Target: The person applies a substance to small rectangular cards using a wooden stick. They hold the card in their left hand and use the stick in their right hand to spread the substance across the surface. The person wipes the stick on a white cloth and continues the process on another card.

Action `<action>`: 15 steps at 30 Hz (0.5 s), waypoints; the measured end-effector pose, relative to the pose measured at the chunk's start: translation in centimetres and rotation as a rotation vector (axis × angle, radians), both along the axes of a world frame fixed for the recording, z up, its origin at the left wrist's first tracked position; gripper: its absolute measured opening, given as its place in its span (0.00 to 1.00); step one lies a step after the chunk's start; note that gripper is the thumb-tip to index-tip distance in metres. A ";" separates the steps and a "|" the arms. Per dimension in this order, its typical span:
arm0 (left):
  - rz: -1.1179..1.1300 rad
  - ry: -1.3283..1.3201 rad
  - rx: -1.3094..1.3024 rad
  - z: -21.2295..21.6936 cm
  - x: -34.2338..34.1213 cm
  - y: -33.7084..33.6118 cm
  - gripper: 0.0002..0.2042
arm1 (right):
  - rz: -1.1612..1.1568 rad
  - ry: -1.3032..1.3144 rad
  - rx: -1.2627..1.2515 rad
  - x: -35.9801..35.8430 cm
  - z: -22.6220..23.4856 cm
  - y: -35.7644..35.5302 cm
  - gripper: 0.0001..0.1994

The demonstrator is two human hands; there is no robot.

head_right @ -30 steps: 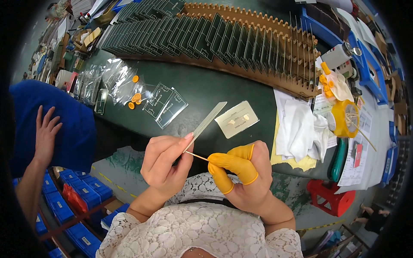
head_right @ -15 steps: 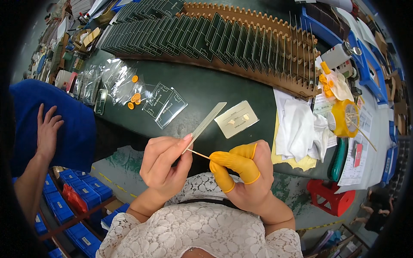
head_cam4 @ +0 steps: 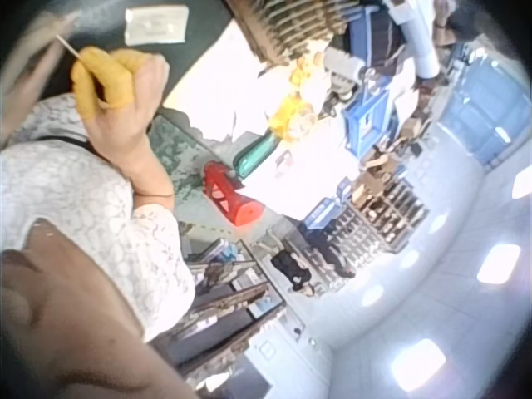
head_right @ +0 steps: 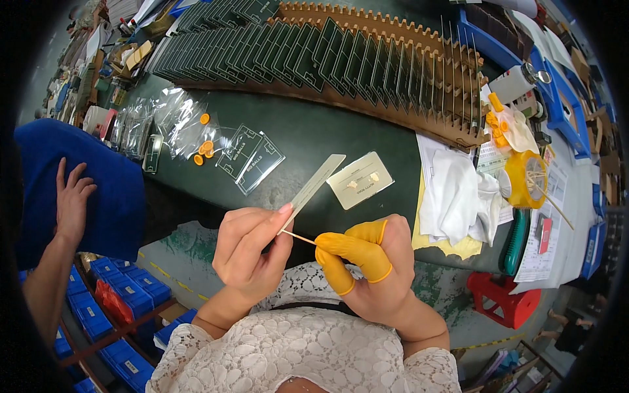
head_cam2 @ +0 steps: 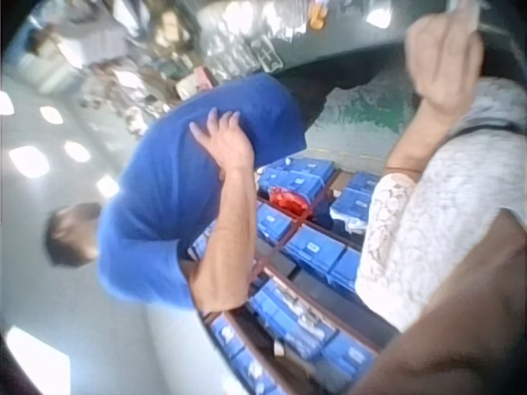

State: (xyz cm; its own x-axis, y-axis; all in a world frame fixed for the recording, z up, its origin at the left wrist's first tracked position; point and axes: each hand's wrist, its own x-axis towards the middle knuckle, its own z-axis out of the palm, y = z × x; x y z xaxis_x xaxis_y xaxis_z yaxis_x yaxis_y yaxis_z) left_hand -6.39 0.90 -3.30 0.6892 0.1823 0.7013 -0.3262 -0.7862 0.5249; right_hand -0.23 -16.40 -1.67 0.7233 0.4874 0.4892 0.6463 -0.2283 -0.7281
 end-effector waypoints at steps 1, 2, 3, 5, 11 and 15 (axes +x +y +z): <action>0.002 0.002 -0.003 0.1 0.0 0.0 0.18 | -0.006 -0.011 -0.006 0.1 0.0 0.0 0.17; -0.001 -0.001 0.005 0.0 0.0 0.0 0.19 | -0.012 -0.022 -0.012 0.1 0.0 0.1 0.17; -0.005 -0.004 0.013 -0.2 -0.1 0.1 0.21 | -0.017 -0.013 -0.016 0.1 0.0 0.0 0.17; -0.008 -0.008 0.023 -0.3 -0.2 0.2 0.22 | -0.027 0.007 -0.023 0.1 0.1 -0.1 0.17; -0.007 -0.006 0.023 -0.4 -0.2 0.2 0.21 | -0.010 -0.017 -0.019 0.1 0.0 0.0 0.16; 0.003 -0.007 0.019 -0.1 -0.1 0.1 0.19 | -0.027 0.011 -0.017 0.1 0.1 -0.1 0.16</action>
